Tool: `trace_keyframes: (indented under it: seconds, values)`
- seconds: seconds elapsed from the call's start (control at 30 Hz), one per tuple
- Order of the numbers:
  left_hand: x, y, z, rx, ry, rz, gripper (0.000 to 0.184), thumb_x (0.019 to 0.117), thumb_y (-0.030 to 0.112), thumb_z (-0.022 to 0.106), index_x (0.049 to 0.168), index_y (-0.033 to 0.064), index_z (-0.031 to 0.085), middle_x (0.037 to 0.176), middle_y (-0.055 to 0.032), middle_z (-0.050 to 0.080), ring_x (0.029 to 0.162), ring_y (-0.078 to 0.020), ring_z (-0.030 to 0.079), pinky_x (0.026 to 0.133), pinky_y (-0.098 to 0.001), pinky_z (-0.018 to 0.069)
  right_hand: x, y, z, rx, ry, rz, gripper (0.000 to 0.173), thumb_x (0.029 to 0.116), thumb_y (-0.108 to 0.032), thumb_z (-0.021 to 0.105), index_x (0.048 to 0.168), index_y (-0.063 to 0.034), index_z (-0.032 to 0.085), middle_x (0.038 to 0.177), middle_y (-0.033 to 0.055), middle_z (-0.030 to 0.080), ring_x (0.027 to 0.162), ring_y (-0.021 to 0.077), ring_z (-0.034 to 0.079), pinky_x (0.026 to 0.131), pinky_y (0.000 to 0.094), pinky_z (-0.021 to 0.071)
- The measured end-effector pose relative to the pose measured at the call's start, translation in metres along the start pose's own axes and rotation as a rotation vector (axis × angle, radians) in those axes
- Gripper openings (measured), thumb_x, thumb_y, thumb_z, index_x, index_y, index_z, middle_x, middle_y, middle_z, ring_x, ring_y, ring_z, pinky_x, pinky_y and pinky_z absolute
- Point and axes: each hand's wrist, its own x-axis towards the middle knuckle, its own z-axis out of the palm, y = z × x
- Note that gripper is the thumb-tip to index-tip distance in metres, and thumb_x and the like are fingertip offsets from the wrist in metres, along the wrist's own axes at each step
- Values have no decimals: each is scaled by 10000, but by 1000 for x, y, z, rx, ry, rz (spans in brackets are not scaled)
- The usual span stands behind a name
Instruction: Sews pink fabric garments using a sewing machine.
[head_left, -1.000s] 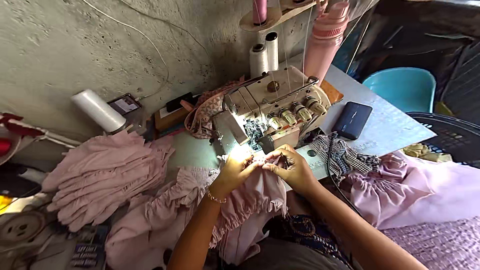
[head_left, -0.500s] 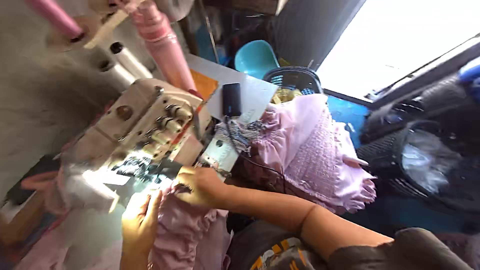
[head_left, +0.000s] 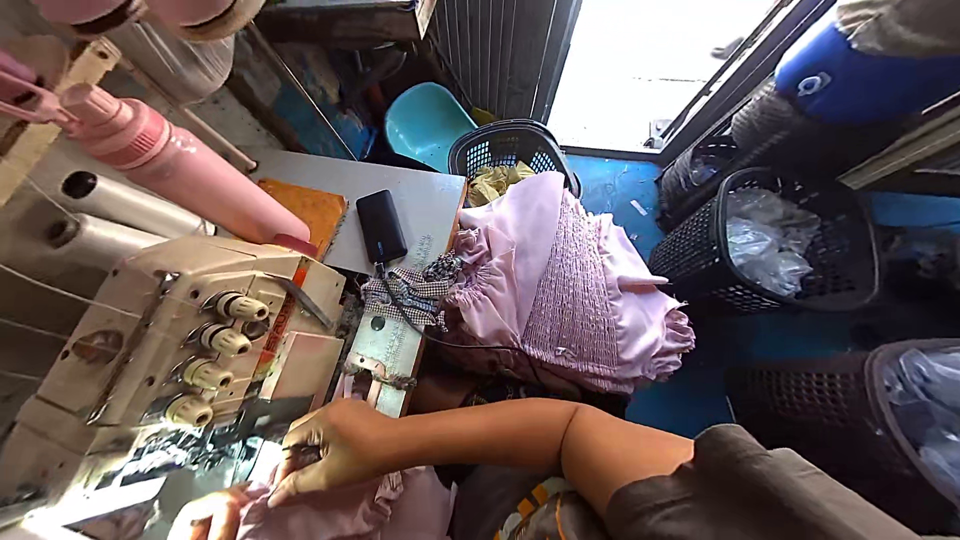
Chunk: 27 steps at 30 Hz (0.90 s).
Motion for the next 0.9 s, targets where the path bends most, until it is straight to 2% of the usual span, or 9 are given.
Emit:
trace_keyframes:
  seconds: [0.1,0.2,0.3,0.47,0.6,0.67,0.77,0.83,0.9]
  values:
    - [-4,-2,-6,0,-105,-17,119,981,269,673,1075,338,693,1068,246,704,986,74,649,865,-155,544,1,1,0,-9,12,-5,210,912,-132,740,931,77,723,871,190,691,800,291,662,726,492,505]
    - [-7,-4,-5,36,-89,-29,259,845,167,799,1039,277,667,1048,225,693,960,65,649,839,-161,559,2,2,0,-27,6,-27,200,906,-118,737,918,81,717,860,191,683,789,287,656,713,481,499]
    - [-7,-7,-4,87,-33,0,199,817,160,805,919,257,664,940,223,682,872,86,637,779,-134,548,2,2,-1,-37,18,-52,203,899,-113,742,899,87,707,829,187,674,757,273,640,697,462,487]
    - [-16,1,-8,201,6,-42,119,845,108,755,848,101,636,861,159,653,794,125,595,717,-100,519,0,5,1,-15,33,-97,204,901,-106,736,894,95,699,781,165,654,684,211,585,652,392,462]
    - [-21,6,-3,307,81,-33,198,875,108,740,819,-37,618,806,64,626,754,125,550,707,-86,473,0,4,6,-55,63,-128,199,908,-97,717,878,97,682,749,165,650,668,219,603,636,402,470]
    - [-21,8,2,323,149,-28,217,865,108,751,804,-32,598,769,74,591,718,132,523,677,-75,450,2,4,10,-71,85,-148,194,913,-98,706,867,88,676,722,151,636,652,213,597,621,398,463]
    - [-18,6,4,286,187,-13,256,852,97,748,988,-41,581,815,89,592,730,132,519,694,-76,451,4,2,14,-100,115,-192,180,907,-84,700,862,89,676,697,147,621,623,211,582,592,389,451]
    - [-17,6,4,277,141,-17,397,877,117,733,1164,-137,632,936,-22,681,801,100,572,762,-92,481,2,2,14,-111,144,-228,154,891,-51,698,860,98,678,711,163,641,635,215,608,602,380,475]
    - [-17,1,5,347,165,4,320,872,205,727,976,-97,709,863,-56,722,765,88,608,729,-101,497,1,6,14,-80,159,-231,135,892,-40,694,884,95,694,766,161,674,678,181,630,642,338,512]
